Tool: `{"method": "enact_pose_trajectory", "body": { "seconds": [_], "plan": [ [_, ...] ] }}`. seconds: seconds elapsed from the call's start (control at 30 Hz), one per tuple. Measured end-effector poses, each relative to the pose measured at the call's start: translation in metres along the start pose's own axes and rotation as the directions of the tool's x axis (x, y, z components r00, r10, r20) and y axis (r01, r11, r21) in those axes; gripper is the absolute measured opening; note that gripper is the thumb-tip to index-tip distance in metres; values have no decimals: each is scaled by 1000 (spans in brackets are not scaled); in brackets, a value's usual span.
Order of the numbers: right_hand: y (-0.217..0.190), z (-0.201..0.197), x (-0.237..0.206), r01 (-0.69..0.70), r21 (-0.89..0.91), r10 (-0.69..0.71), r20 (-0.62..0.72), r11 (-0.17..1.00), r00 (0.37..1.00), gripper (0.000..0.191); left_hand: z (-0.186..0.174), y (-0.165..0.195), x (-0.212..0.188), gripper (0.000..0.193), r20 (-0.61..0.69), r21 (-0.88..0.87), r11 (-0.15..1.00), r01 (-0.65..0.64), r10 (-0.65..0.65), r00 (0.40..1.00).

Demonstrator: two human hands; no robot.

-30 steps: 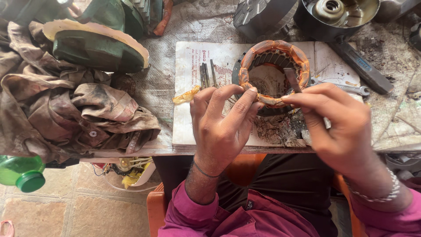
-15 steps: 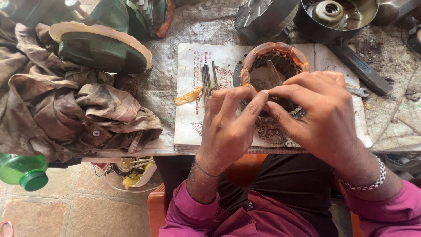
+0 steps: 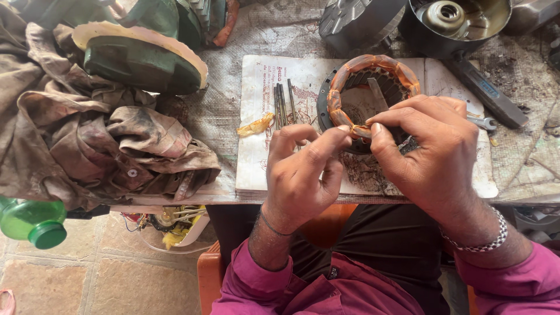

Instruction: The person sits at a workbench holding an electric motor stator and uses a small flat blade to trim and scrape the orange insulation lining the stator slots, working around the rim slot by slot and pressing the lining down with their fingers as they go.

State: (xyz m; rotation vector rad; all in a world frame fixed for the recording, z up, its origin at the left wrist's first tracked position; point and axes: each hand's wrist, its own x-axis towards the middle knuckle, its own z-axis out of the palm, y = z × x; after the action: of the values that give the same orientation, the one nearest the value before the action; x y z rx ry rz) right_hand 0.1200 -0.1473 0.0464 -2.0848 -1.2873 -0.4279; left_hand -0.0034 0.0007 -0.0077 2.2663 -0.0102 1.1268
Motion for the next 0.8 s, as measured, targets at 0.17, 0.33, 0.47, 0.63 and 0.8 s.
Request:
{"method": "enact_pose_trajectory", "body": {
  "seconds": [0.17,0.33,0.47,0.63,0.8],
  "plan": [
    [0,4,-5,-25,-11,25,-47,1000,999,4,-1,1,2,55,42,33,999,-4,2,999],
    [3,2,-8,-170,130,174,-22,977,985,6,0,2,5,52,36,42,999,11,-12,999],
    [4,-1,-6,-103,164,106,-10,981,994,5,-1,5,8,46,22,38,999,4,-5,1000],
    [6,0,-6,180,83,-172,-89,980,981,13,-5,9,9,40,83,68,997,-22,16,996],
    [8,-3,-8,181,158,-173,-64,971,983,16,-8,9,9,27,108,93,994,-58,48,993]
  ]
}}
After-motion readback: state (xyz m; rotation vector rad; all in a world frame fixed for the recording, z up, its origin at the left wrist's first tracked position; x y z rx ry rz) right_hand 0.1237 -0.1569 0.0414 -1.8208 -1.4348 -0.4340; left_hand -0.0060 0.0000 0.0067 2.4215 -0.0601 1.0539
